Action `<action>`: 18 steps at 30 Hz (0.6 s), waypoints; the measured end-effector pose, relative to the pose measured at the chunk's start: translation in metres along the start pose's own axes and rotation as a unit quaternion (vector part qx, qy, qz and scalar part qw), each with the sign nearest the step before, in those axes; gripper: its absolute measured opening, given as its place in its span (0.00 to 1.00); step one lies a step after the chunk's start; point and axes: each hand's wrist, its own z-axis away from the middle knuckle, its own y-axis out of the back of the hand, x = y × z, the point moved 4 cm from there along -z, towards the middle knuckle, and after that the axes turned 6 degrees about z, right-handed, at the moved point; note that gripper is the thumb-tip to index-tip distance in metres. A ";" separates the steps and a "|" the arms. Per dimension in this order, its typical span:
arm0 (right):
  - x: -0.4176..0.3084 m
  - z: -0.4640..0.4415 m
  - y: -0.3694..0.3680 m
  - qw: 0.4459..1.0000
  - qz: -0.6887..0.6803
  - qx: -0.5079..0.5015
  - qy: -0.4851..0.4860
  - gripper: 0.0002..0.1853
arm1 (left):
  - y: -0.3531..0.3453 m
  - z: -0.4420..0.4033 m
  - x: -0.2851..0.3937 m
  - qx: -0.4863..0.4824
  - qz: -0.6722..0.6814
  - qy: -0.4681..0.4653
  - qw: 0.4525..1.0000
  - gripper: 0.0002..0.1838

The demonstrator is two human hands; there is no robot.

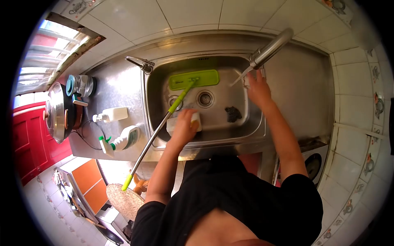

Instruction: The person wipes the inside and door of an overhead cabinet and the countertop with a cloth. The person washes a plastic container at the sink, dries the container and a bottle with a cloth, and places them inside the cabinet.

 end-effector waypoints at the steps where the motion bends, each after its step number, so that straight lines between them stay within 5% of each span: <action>1: -0.010 0.001 0.000 1.000 0.023 0.006 0.003 0.27 | -0.016 -0.010 -0.003 -0.018 0.068 0.026 0.997 0.22; 5: -0.044 -0.006 -0.020 0.988 -0.152 0.003 0.041 0.21 | -0.082 -0.063 -0.018 0.033 0.322 0.172 0.930 0.24; 7: -0.051 -0.018 -0.028 0.964 -0.266 -0.024 0.013 0.19 | -0.096 -0.092 -0.017 0.063 0.438 0.301 0.845 0.26; 10: -0.052 -0.027 -0.039 0.965 -0.252 0.029 0.061 0.19 | -0.116 -0.118 -0.025 0.060 0.502 0.253 0.825 0.25; 13: -0.044 -0.032 -0.045 0.953 -0.282 0.068 0.087 0.18 | -0.115 -0.129 -0.028 -0.021 0.333 0.236 0.913 0.22; 16: -0.046 -0.031 -0.024 0.888 -0.452 0.072 0.042 0.15 | -0.135 -0.136 -0.062 -0.010 0.263 0.126 0.957 0.24; 18: -0.038 -0.036 -0.028 0.879 -0.476 0.041 0.002 0.12 | -0.135 -0.133 -0.063 0.007 0.354 0.230 0.906 0.21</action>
